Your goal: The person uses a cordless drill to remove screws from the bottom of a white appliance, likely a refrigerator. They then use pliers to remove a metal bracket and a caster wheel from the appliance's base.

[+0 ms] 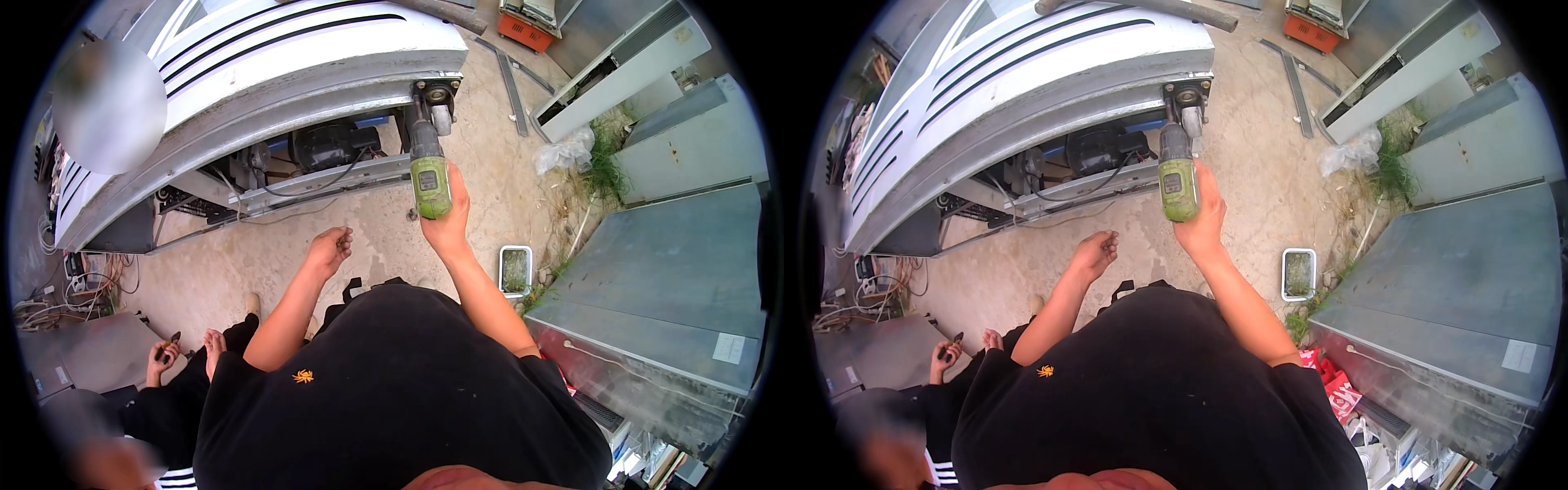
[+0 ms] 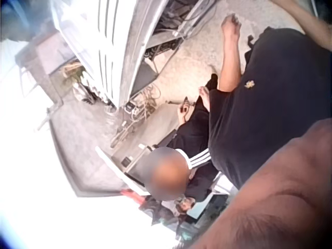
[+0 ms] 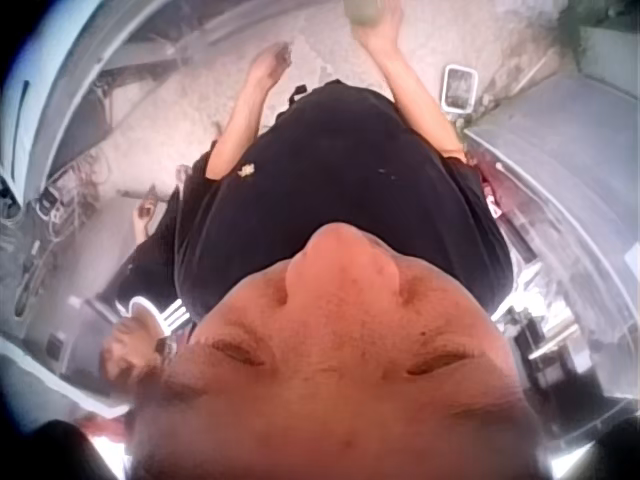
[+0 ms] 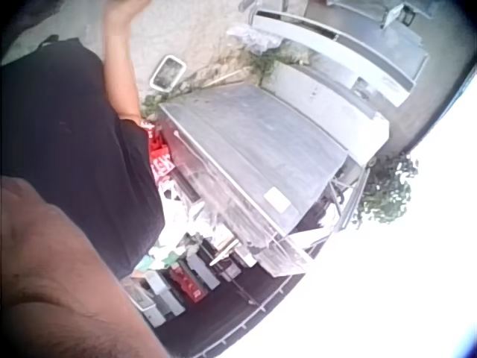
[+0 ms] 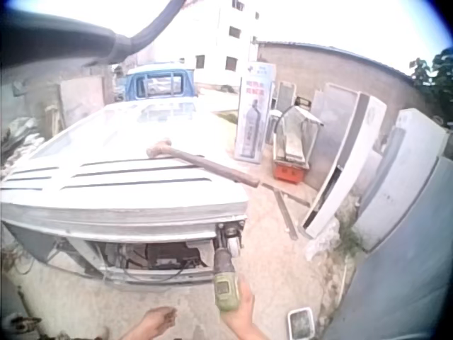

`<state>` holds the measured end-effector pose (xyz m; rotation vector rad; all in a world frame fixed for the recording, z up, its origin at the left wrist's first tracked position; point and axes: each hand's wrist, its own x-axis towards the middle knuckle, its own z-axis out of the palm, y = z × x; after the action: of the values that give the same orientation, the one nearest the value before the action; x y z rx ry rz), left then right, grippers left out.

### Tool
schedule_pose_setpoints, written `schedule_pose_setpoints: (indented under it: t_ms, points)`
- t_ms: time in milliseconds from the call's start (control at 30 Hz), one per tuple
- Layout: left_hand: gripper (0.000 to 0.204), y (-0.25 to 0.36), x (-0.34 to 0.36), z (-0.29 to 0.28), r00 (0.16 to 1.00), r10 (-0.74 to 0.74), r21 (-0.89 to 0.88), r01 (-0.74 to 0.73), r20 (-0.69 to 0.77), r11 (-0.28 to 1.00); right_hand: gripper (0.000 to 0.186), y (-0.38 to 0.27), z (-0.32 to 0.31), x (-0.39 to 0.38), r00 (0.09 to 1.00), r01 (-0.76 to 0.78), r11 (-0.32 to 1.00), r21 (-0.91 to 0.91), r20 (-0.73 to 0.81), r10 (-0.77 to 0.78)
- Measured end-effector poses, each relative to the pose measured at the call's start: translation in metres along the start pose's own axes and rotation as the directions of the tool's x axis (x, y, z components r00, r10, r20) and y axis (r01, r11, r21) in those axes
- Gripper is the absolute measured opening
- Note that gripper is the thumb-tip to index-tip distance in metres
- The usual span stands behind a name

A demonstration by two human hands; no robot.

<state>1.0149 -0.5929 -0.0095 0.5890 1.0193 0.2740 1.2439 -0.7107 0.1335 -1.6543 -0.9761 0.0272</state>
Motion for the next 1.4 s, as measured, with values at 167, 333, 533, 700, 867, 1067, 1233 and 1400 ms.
schedule_pose_setpoints:
  t_ms: [167, 333, 533, 700, 867, 1067, 1233, 1400]
  points:
    - [0.023, -0.018, -0.011, 0.014, 0.994, 0.043, -0.035, -0.04, 0.096, 0.999, 0.049, 0.011, -0.006, -0.004, 1.0, 0.021, 0.999, 0.03, 0.016, -0.021]
    - [0.027, -0.026, -0.053, 0.023, 0.964, 0.215, -0.08, -0.205, 0.157, 0.976, 0.048, 0.003, -0.027, -0.048, 0.964, 0.049, 0.996, 0.075, 0.257, -0.066]
    - [0.023, -0.026, -0.098, 0.012, 0.888, 0.459, -0.039, -0.457, 0.032, 0.888, 0.039, 0.014, -0.046, -0.093, 0.65, -0.275, 0.955, 0.111, 0.753, 0.1]
    - [0.02, -0.054, -0.153, -0.037, 0.814, 0.562, -0.143, -0.58, -0.148, 0.802, 0.026, 0.0, -0.037, -0.102, 0.273, -0.397, 0.914, 0.076, 0.961, 0.038]
    - [0.021, -0.122, -0.217, -0.046, 0.784, 0.571, -0.218, -0.618, -0.245, 0.755, 0.022, -0.015, -0.032, -0.121, 0.073, -0.352, 0.926, 0.133, 0.991, -0.115]
    - [0.025, -0.151, -0.257, -0.057, 0.779, 0.574, -0.264, -0.626, -0.253, 0.734, 0.018, -0.037, -0.007, -0.132, -0.036, -0.35, 0.927, 0.138, 0.986, -0.16]
    - [0.017, -0.132, -0.266, -0.102, 0.779, 0.601, -0.353, -0.621, -0.178, 0.7, 0.019, -0.072, 0.033, -0.129, -0.128, -0.321, 0.947, 0.02, 0.99, -0.064]
    - [0.017, -0.1, -0.274, -0.16, 0.728, 0.66, -0.158, -0.685, -0.184, 0.712, 0.024, -0.116, 0.081, -0.131, -0.141, -0.367, 0.93, 0.003, 0.988, -0.059]
